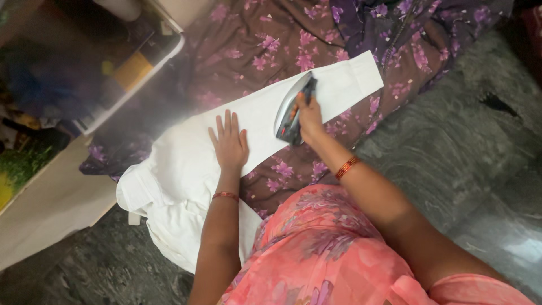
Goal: The person irons a white shirt on a floral-patterned surface using a steam iron. They repeatedly smooth the fabric, fold the sleeves, and press different sections of the shirt.
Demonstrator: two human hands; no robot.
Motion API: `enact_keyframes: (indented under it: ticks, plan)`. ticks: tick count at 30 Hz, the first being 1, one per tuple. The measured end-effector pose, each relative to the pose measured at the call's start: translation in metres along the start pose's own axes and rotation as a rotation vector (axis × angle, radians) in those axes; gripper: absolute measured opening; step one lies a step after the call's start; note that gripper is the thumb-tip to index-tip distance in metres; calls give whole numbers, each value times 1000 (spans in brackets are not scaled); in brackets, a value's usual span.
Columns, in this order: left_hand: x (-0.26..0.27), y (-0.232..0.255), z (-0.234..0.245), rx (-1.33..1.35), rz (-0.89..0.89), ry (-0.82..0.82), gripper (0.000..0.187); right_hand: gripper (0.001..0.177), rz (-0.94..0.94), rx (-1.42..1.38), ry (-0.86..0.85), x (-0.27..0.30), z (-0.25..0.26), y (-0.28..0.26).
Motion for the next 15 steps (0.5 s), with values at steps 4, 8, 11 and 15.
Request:
enact_keyframes:
  ticks: [4, 8, 11, 15]
  plan:
    - [1, 0, 0, 6, 9, 3, 57, 20, 40, -26, 92, -5, 14, -12]
    - [0, -1, 0, 19, 3, 14, 56, 20, 50, -11, 155, -9, 20, -14]
    - [-1, -1, 0, 23, 7, 4, 56, 22, 88, -48, 205, -23, 17, -18]
    - [0, 1, 1, 25, 5, 20, 54, 25, 41, -75, 272, -24, 16, -18]
Point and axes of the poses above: each hand's wrist, its own x-axis away from the middle knuckle, its own z-axis out of the back of the hand, y = z × x, the point moved 2 cm from there along -x, towards the middle knuckle, and after that the axes turned 5 degrees about y, right-handed, at the moved point
